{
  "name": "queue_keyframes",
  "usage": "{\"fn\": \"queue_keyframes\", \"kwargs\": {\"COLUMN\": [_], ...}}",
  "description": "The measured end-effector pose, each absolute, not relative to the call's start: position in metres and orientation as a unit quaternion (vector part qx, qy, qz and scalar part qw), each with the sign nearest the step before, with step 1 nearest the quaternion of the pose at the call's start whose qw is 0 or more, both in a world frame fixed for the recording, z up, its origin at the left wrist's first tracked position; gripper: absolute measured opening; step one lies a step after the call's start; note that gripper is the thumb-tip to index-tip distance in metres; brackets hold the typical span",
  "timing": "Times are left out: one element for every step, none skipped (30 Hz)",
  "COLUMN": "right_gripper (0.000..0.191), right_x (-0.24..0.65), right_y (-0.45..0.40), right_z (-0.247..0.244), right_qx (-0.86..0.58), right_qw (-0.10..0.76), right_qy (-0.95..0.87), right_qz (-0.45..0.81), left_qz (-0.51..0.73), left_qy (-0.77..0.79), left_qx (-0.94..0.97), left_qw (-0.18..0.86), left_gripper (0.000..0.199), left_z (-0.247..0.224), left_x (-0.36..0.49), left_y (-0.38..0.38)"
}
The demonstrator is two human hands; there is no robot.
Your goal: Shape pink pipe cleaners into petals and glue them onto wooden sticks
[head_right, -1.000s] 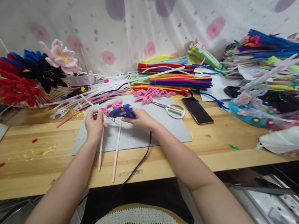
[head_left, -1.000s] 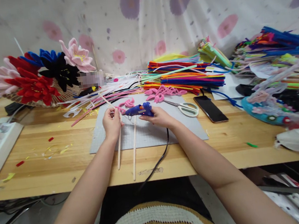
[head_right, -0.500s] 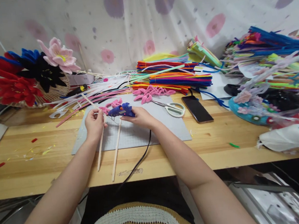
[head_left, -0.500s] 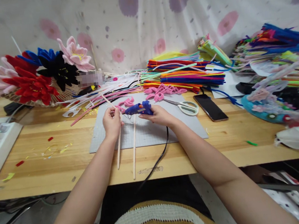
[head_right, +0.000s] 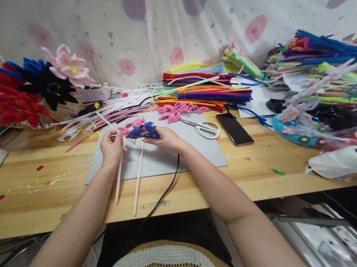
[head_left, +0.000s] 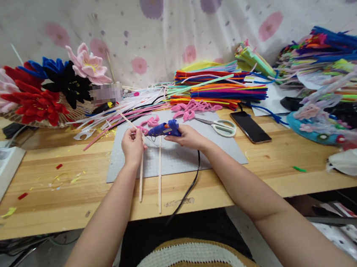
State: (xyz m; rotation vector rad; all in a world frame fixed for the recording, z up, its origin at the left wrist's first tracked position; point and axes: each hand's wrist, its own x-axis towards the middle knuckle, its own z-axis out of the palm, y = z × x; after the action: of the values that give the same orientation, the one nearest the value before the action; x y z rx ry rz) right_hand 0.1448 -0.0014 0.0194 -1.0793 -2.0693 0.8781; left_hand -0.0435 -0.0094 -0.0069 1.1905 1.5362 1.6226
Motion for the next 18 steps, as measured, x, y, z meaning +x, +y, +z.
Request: {"fn": "queue_keyframes", "kwargs": {"right_gripper": [0.038, 0.038, 0.039, 0.039, 0.039, 0.039, 0.039, 0.039, 0.039, 0.039, 0.039, 0.039, 0.039, 0.039, 0.039, 0.039, 0.039, 0.038], "right_x": [0.1450, 0.1453, 0.1456, 0.1459, 0.1461, 0.1464, 0.1466, 0.1467, 0.1467, 0.1468, 0.1467, 0.1467, 0.1466, 0.1465, 0.1465, 0.1465, 0.1465, 0.1465], "right_y": [-0.0014, -0.0014, -0.0014, -0.0014, -0.0013, -0.0012, -0.0011, -0.0010, -0.0008, -0.0007, -0.0005, -0.0004, -0.0003, -0.0002, -0.0002, -0.0002, -0.0002, -0.0003], "right_z": [0.0195, 0.0194, 0.0192, 0.0188, 0.0183, 0.0178, 0.0172, 0.0167, 0.0162, 0.0159, 0.0157, 0.0157, 0.0158, 0.0160, 0.0163, 0.0167, 0.0170, 0.0174], "right_qx": [-0.410, -0.410, -0.410, -0.410, -0.409, -0.407, -0.405, -0.403, -0.402, -0.401, -0.400, -0.401, -0.402, -0.404, -0.406, -0.406, -0.407, -0.407], "right_qw": [0.317, 0.315, 0.314, 0.313, 0.313, 0.313, 0.314, 0.315, 0.316, 0.317, 0.317, 0.316, 0.316, 0.315, 0.315, 0.316, 0.316, 0.317], "right_qy": [-0.788, -0.789, -0.790, -0.791, -0.792, -0.793, -0.793, -0.793, -0.793, -0.794, -0.794, -0.794, -0.794, -0.794, -0.794, -0.794, -0.794, -0.795], "right_qz": [0.333, 0.331, 0.329, 0.328, 0.327, 0.328, 0.329, 0.330, 0.330, 0.331, 0.330, 0.329, 0.328, 0.326, 0.325, 0.323, 0.322, 0.320], "left_qz": [0.611, 0.610, 0.609, 0.609, 0.609, 0.610, 0.611, 0.612, 0.613, 0.614, 0.614, 0.614, 0.612, 0.610, 0.608, 0.606, 0.604, 0.604], "left_qy": [0.580, 0.582, 0.583, 0.585, 0.585, 0.585, 0.584, 0.583, 0.581, 0.580, 0.580, 0.581, 0.582, 0.584, 0.587, 0.589, 0.591, 0.591], "left_qx": [0.447, 0.446, 0.444, 0.442, 0.441, 0.441, 0.440, 0.439, 0.438, 0.438, 0.438, 0.439, 0.440, 0.441, 0.442, 0.442, 0.442, 0.441], "left_qw": [0.300, 0.301, 0.302, 0.302, 0.303, 0.303, 0.304, 0.305, 0.306, 0.307, 0.307, 0.306, 0.305, 0.304, 0.302, 0.301, 0.302, 0.303], "left_gripper": [0.011, 0.011, 0.011, 0.011, 0.011, 0.011, 0.011, 0.011, 0.011, 0.011, 0.011, 0.012, 0.012, 0.012, 0.012, 0.011, 0.011, 0.011], "left_z": [-0.0069, -0.0070, -0.0070, -0.0071, -0.0071, -0.0072, -0.0072, -0.0071, -0.0070, -0.0069, -0.0068, -0.0066, -0.0065, -0.0064, -0.0064, -0.0064, -0.0065, -0.0067], "left_x": [-0.0436, -0.0437, -0.0438, -0.0439, -0.0440, -0.0440, -0.0441, -0.0441, -0.0441, -0.0440, -0.0440, -0.0440, -0.0441, -0.0441, -0.0441, -0.0442, -0.0443, -0.0443], "left_y": [-0.0092, -0.0090, -0.0089, -0.0088, -0.0087, -0.0086, -0.0087, -0.0087, -0.0088, -0.0089, -0.0090, -0.0091, -0.0092, -0.0091, -0.0091, -0.0090, -0.0089, -0.0088]}}
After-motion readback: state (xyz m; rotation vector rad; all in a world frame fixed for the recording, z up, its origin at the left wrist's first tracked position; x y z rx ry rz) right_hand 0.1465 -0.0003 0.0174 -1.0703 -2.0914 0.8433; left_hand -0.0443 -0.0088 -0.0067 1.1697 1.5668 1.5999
